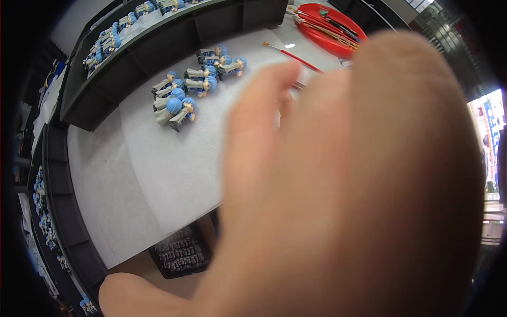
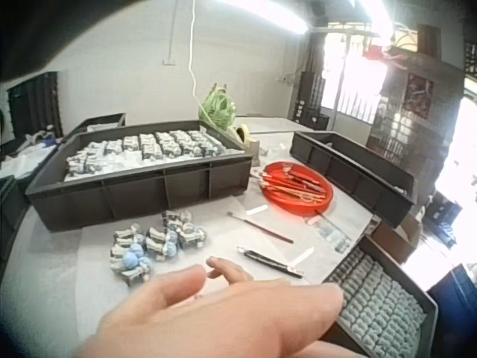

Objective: The person assembles small blue and white figurines by hand, attaching heads to bodies and placing them into a tray. They also use a red tool to clean or adjust parts of the figurines.

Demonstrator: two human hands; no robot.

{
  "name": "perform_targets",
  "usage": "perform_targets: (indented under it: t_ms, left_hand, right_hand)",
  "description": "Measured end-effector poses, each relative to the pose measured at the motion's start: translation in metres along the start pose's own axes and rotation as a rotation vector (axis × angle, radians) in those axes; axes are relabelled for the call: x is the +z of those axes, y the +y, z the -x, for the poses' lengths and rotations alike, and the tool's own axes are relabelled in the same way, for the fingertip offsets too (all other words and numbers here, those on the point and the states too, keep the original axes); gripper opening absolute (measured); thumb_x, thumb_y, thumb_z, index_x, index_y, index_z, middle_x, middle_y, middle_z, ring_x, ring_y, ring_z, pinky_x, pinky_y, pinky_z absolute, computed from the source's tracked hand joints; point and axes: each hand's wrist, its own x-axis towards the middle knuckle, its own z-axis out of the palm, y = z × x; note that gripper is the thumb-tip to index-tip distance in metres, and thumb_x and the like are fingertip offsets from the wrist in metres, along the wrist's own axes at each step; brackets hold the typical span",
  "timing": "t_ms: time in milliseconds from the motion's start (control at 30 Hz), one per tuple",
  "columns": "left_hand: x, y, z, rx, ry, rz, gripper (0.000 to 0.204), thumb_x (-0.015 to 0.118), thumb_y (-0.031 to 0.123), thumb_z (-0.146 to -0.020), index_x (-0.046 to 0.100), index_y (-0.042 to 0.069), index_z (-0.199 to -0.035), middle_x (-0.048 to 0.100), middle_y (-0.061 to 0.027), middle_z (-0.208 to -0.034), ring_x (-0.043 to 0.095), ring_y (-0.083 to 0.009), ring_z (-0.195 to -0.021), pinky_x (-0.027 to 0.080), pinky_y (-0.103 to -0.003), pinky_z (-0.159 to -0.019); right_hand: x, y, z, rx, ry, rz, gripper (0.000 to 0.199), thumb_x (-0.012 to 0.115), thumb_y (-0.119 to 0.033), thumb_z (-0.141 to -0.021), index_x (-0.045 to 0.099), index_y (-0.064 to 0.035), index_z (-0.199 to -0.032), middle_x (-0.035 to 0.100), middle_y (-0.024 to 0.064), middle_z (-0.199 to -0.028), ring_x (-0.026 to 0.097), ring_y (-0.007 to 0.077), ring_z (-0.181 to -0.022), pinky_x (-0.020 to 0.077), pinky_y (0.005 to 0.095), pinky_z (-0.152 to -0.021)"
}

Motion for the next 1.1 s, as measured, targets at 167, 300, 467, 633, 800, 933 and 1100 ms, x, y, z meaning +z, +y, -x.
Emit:
perform_targets:
  t_ms: [167, 300, 467, 633, 800, 933, 1100]
  left_hand:
    - [0.009, -0.004, -0.005, 0.003, 0.002, -0.013, 0.088, 0.060, 0.018, -0.055, 0.025, 0.001, -0.134, 0.020, -0.0272, -0.144, 0.018, -0.0365, -0.136, 0.016, -0.052, -0.106]
    - [0.006, -0.003, -0.006, 0.003, -0.008, 0.012, 0.089, 0.059, 0.017, -0.055, 0.024, 0.001, -0.135, 0.020, -0.0272, -0.144, 0.018, -0.0365, -0.136, 0.016, -0.052, -0.106]
    - [0.001, -0.003, -0.003, -0.007, -0.002, 0.009, 0.090, 0.059, 0.016, -0.055, 0.023, 0.000, -0.136, 0.021, -0.0273, -0.144, 0.019, -0.0364, -0.136, 0.016, -0.052, -0.106]
    - [-0.007, 0.002, 0.002, -0.020, 0.050, -0.045, 0.091, 0.058, 0.016, -0.055, 0.022, 0.000, -0.137, 0.021, -0.0273, -0.144, 0.019, -0.0364, -0.136, 0.015, -0.052, -0.106]
    - [0.002, 0.001, -0.004, -0.022, -0.023, -0.001, 0.092, 0.058, 0.015, -0.054, 0.022, 0.000, -0.137, 0.021, -0.0273, -0.144, 0.019, -0.0363, -0.136, 0.015, -0.052, -0.106]
    - [0.006, -0.002, -0.007, -0.003, -0.024, 0.002, 0.092, 0.057, 0.014, -0.054, 0.021, 0.000, -0.138, 0.021, -0.0273, -0.144, 0.019, -0.0363, -0.136, 0.015, -0.052, -0.106]
    - [-0.002, 0.011, -0.013, -0.022, 0.023, -0.023, 0.093, 0.057, 0.013, -0.054, 0.020, 0.000, -0.139, 0.021, -0.0273, -0.144, 0.019, -0.0362, -0.136, 0.015, -0.052, -0.106]
  right_hand:
    - [-0.007, -0.009, -0.009, 0.046, -0.037, 0.005, 0.067, 0.067, -0.004, -0.066, 0.040, -0.0028, -0.127, 0.051, 0.0117, -0.115, 0.054, 0.0202, -0.093, 0.0316, 0.0355, -0.091]
    - [-0.008, 0.016, -0.003, 0.089, -0.131, -0.011, 0.062, 0.068, -0.006, -0.067, 0.042, -0.0014, -0.123, 0.052, 0.0136, -0.112, 0.053, 0.0259, -0.095, 0.0335, 0.0367, -0.089]
    - [-0.007, -0.010, -0.005, 0.051, -0.043, 0.027, 0.065, 0.068, -0.004, -0.066, 0.040, -0.0024, -0.126, 0.051, 0.0121, -0.114, 0.054, 0.0218, -0.093, 0.0326, 0.0363, -0.089]
    - [0.008, -0.005, -0.013, -0.048, -0.033, -0.033, 0.063, 0.067, -0.005, -0.069, 0.041, -0.0028, -0.126, 0.052, 0.0127, -0.114, 0.054, 0.0215, -0.092, 0.0353, 0.0384, -0.086]
    - [-0.011, 0.000, 0.001, 0.010, -0.057, 0.071, 0.060, 0.067, -0.004, -0.069, 0.043, -0.0031, -0.124, 0.053, 0.0125, -0.112, 0.055, 0.0235, -0.091, 0.0351, 0.0378, -0.087]
    - [-0.011, -0.009, -0.008, 0.063, -0.017, 0.038, 0.067, 0.067, -0.002, -0.065, 0.041, -0.0038, -0.126, 0.052, 0.0099, -0.115, 0.055, 0.0192, -0.091, 0.0320, 0.0356, -0.089]
    - [-0.011, -0.008, -0.008, 0.073, -0.011, 0.021, 0.066, 0.067, -0.004, -0.065, 0.041, -0.0038, -0.126, 0.051, 0.0093, -0.116, 0.055, 0.0185, -0.091, 0.0321, 0.0356, -0.088]
